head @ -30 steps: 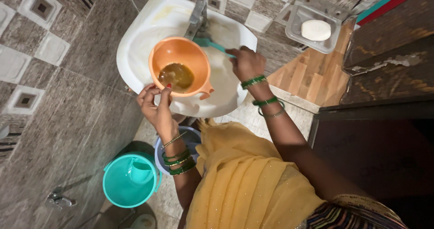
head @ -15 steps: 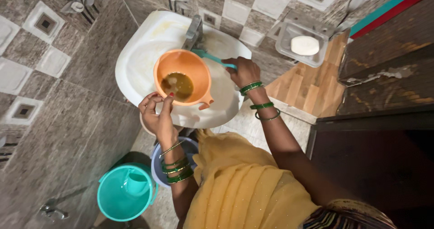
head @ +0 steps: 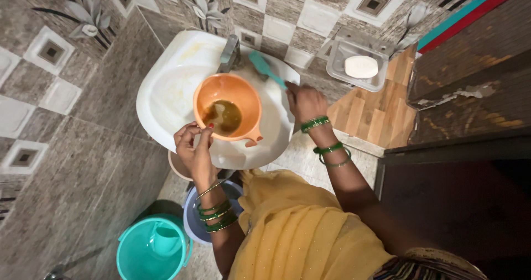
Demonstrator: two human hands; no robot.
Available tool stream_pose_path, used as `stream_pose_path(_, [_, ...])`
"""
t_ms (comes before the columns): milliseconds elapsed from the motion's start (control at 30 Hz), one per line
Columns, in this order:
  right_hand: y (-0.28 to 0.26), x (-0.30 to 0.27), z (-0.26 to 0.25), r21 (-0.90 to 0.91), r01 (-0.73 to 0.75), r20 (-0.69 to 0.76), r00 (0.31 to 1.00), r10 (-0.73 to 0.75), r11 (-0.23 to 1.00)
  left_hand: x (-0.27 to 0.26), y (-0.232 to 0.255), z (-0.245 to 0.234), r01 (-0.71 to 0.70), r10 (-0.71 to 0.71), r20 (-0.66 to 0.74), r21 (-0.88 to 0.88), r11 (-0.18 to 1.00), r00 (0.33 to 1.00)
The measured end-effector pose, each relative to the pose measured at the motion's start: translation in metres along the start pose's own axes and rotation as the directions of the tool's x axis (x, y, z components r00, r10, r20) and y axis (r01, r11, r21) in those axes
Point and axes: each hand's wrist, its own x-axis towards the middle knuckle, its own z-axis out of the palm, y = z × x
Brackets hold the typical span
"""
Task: The person scrubs the inside of an orange plastic bowl with a blue brush while holding it under a running tap in a bathroom sink. The person repeatedly rinses the brush and the bowl, ensuring the interior is cleaned.
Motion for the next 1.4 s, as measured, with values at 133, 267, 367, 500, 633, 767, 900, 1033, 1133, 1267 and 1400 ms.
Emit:
stream_pose_path(133, [-0.004,0.044,0.023,-0.017,0.039,0.049,0.998,-0.038,0.999,0.0,0.003,0.007,0.019,-0.019,-0.004,0.019,1.0,1.0])
stream_pose_path(267, [0.004,0.043,0.015,0.011,0.037,0.028,0.999,-0.038,0.999,-0.001,0.005,0.012,0.012,-0.013,0.009,0.028,1.0,1.0])
stream_pose_path(367, [0.016,0.019,0.006,-0.046,0.037,0.004,0.999,-0.037,0.998,-0.001,0.002,0.014,0.012,-0.013,0.025,0.022,1.0,1.0])
stream_pose_path(500, [0.014,-0.022,-0.016,-0.139,-0.062,0.137,0.987,0.081,0.988,-0.003,-0.004,0.011,0.01,-0.013,0.042,0.064,0.998,0.999])
stream_pose_path(633, [0.007,-0.026,-0.008,-0.047,-0.044,0.121,0.991,0.049,0.998,-0.003,-0.006,0.01,-0.012,0.006,0.057,0.093,0.996,0.998])
stream_pose_path(767, [0.016,0.008,0.024,0.022,0.015,0.041,0.999,-0.016,1.0,-0.004,-0.006,0.012,0.004,-0.008,0.059,0.074,0.997,0.998])
stream_pose_path(900, [0.009,0.003,0.017,0.034,0.027,0.037,0.999,-0.029,0.999,-0.006,-0.001,0.01,0.018,-0.021,0.045,0.056,0.998,0.999])
stream_pose_path(1033, [-0.001,-0.028,-0.036,-0.095,-0.135,0.256,0.954,0.155,0.986,-0.003,-0.002,0.004,-0.014,0.011,0.038,0.095,0.995,0.999])
stream_pose_path(1133, [-0.01,-0.043,-0.057,-0.065,-0.157,0.299,0.939,0.169,0.985,-0.001,-0.004,0.002,0.003,-0.005,0.023,0.074,0.997,1.0])
stream_pose_path(1267, [-0.009,-0.028,-0.019,0.009,-0.05,0.215,0.975,0.047,0.999,-0.002,0.003,0.011,-0.01,0.011,-0.012,0.114,0.993,1.0])
stream_pose_path(1400, [-0.005,0.005,0.029,0.033,-0.017,0.023,1.0,0.016,0.999,-0.006,0.012,0.021,0.02,-0.018,-0.02,0.104,0.994,1.0])
